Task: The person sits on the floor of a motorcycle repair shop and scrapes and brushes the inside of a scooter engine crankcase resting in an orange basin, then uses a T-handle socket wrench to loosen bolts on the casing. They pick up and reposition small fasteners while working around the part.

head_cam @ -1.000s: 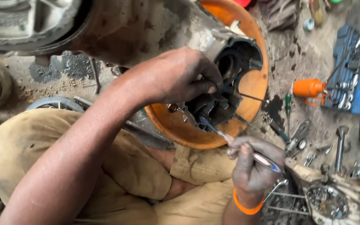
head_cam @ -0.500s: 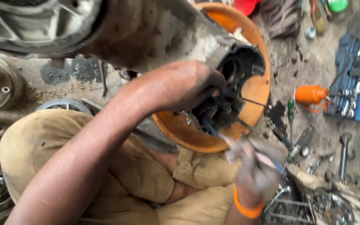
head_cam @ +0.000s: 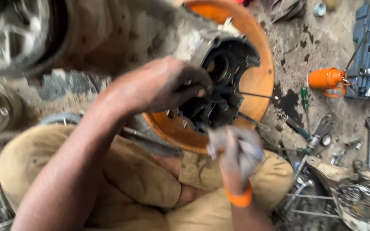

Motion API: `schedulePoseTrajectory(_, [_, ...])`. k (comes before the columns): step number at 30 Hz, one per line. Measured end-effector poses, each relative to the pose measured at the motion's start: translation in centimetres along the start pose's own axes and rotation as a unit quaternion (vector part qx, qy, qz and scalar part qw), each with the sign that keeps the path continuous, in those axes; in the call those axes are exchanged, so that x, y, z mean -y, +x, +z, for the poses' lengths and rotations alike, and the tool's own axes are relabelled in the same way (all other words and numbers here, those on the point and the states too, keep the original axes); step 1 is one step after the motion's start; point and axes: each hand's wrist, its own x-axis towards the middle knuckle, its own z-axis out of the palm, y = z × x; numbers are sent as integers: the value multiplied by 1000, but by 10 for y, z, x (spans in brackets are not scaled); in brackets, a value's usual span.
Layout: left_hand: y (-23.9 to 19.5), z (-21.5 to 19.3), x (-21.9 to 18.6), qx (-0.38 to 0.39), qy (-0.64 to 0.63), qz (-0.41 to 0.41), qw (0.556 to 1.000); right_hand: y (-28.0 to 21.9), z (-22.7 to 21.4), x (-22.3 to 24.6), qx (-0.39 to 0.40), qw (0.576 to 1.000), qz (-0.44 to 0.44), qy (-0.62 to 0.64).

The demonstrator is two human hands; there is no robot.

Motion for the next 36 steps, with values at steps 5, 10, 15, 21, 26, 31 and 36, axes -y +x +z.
schedulePoseTrajectory(5, [0, -3, -13, 19, -23, -29, 999, 1, 1, -16, -6, 998, 3, -57])
schedulePoseTrajectory(10, [4, -4, -17, 38, -33, -26, 998, 5, -4, 2, 28, 998, -22, -52])
schedulePoseTrajectory(15, [11, -7, -36, 34, -54, -85, 994, 29, -9, 0, 67, 987, 71, -128])
schedulePoseTrajectory(21, [11, -3, -34, 53, -63, -117, 990, 26, -28, -7, 97, 994, -45, 28])
schedulePoseTrajectory(26, [11, -3, -29, 70, -87, -132, 985, 43, -49, 19, 61, 973, -107, -196])
schedulePoseTrajectory(31, [12, -2, -27, 76, -93, -127, 984, 31, -60, -18, 49, 960, -106, -253])
schedulePoseTrajectory(36, [12, 0, -24, 64, -96, -113, 987, 21, -52, -9, 71, 995, -14, -70])
